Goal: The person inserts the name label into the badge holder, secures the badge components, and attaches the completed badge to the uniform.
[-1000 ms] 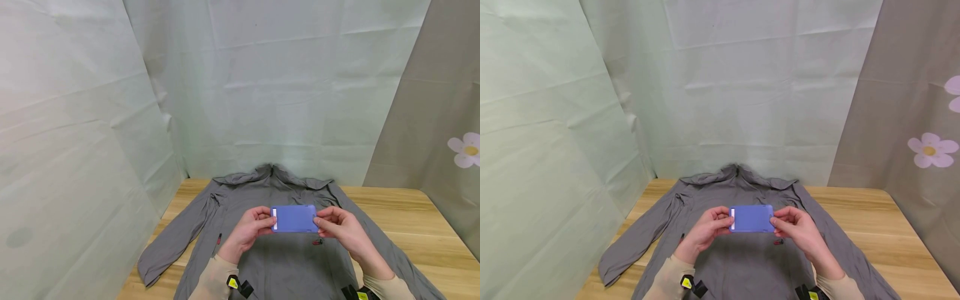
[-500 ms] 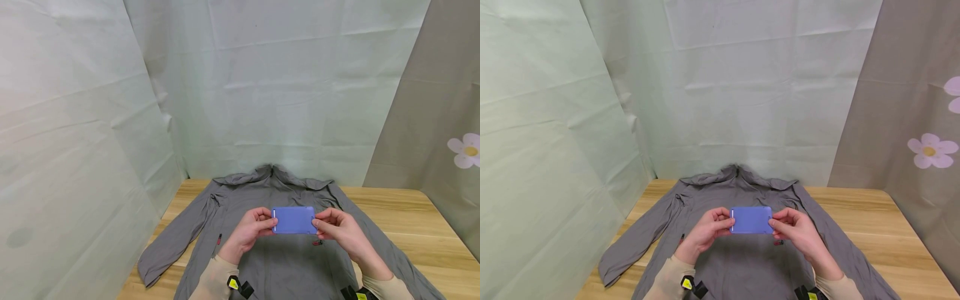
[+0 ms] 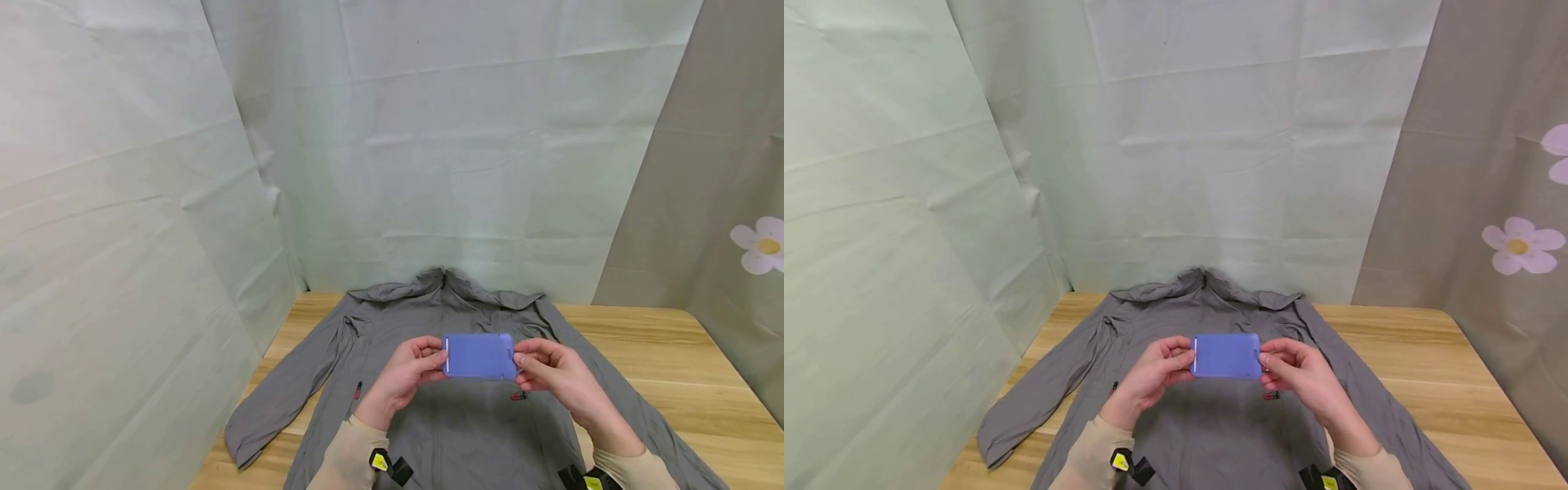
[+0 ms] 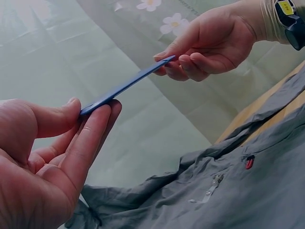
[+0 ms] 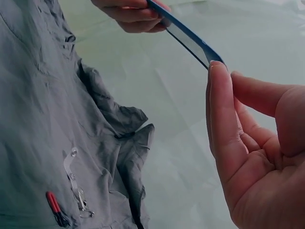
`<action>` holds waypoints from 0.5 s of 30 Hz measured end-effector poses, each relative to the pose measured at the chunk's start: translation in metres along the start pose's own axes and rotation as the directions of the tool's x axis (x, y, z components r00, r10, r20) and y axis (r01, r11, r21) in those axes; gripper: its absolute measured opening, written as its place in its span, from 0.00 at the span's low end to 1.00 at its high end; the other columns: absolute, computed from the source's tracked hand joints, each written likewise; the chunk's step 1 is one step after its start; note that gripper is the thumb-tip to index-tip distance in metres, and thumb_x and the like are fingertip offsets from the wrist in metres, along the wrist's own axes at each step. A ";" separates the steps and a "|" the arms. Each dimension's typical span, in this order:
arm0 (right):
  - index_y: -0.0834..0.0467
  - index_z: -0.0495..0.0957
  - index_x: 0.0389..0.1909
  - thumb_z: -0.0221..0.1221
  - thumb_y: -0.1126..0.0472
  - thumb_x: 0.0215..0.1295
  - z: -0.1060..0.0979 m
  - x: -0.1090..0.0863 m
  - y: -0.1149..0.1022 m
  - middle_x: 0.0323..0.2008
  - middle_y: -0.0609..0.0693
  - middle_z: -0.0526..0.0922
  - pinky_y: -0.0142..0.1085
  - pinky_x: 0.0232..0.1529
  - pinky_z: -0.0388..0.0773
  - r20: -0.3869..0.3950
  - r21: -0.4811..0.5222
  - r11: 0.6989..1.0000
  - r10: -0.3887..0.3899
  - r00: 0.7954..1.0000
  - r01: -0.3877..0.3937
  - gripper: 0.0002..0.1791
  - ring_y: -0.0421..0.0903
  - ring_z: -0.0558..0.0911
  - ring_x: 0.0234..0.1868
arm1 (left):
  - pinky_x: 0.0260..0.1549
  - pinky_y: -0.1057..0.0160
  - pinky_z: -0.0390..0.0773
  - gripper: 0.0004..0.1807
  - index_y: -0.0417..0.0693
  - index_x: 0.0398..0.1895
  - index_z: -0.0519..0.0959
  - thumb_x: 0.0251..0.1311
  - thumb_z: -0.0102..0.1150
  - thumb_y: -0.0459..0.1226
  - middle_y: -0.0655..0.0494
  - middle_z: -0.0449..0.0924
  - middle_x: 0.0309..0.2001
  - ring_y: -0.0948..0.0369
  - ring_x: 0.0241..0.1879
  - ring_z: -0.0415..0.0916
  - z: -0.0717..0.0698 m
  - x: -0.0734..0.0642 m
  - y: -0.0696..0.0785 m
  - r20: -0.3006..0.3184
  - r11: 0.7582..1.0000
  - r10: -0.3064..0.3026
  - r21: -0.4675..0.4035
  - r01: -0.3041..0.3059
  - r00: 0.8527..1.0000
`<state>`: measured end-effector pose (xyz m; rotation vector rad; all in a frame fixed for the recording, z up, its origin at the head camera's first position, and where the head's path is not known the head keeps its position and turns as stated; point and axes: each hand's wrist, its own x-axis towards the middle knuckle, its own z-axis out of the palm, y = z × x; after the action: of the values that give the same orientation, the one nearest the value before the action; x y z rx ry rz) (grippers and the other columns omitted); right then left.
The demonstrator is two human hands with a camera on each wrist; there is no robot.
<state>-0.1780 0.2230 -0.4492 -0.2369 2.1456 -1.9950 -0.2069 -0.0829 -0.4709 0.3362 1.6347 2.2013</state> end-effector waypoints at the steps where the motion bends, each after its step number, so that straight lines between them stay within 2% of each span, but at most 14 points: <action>1: 0.73 0.75 0.61 0.63 0.61 0.80 0.000 0.000 0.000 0.40 0.53 0.87 0.40 0.40 0.90 0.007 0.007 1.000 0.005 1.000 -0.005 0.21 0.46 0.89 0.36 | 0.42 0.62 0.89 0.09 0.32 0.54 0.80 0.76 0.59 0.27 0.53 0.87 0.41 0.62 0.39 0.87 0.000 0.000 0.001 0.001 1.000 0.001 0.001 -0.001 1.000; 9: 0.74 0.73 0.68 0.58 0.61 0.83 -0.005 0.003 0.005 0.41 0.49 0.89 0.37 0.43 0.89 0.093 0.099 0.995 0.019 0.996 -0.028 0.24 0.43 0.89 0.38 | 0.43 0.62 0.89 0.11 0.31 0.57 0.79 0.76 0.59 0.28 0.53 0.88 0.42 0.62 0.39 0.87 -0.002 -0.002 0.003 0.017 1.000 0.004 -0.009 -0.004 1.000; 11: 0.73 0.75 0.68 0.57 0.61 0.84 -0.006 0.004 0.006 0.41 0.49 0.89 0.37 0.44 0.89 0.127 0.134 0.990 0.012 0.992 -0.030 0.22 0.43 0.89 0.39 | 0.43 0.62 0.89 0.10 0.33 0.56 0.79 0.76 0.59 0.28 0.53 0.88 0.41 0.62 0.39 0.87 -0.002 -0.002 0.003 0.021 1.000 0.007 -0.010 -0.007 1.000; 15: 0.64 0.83 0.62 0.55 0.62 0.85 -0.007 0.004 0.009 0.42 0.50 0.90 0.37 0.45 0.89 0.201 0.201 0.979 -0.006 0.979 -0.036 0.15 0.42 0.90 0.39 | 0.43 0.62 0.89 0.08 0.36 0.53 0.80 0.76 0.59 0.28 0.54 0.87 0.40 0.62 0.38 0.87 -0.002 -0.002 0.002 0.028 1.000 0.014 -0.011 -0.014 1.000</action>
<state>-0.1834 0.2291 -0.4582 -0.3708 1.8021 -2.0656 -0.2064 -0.0854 -0.4695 0.3752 1.6105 2.2050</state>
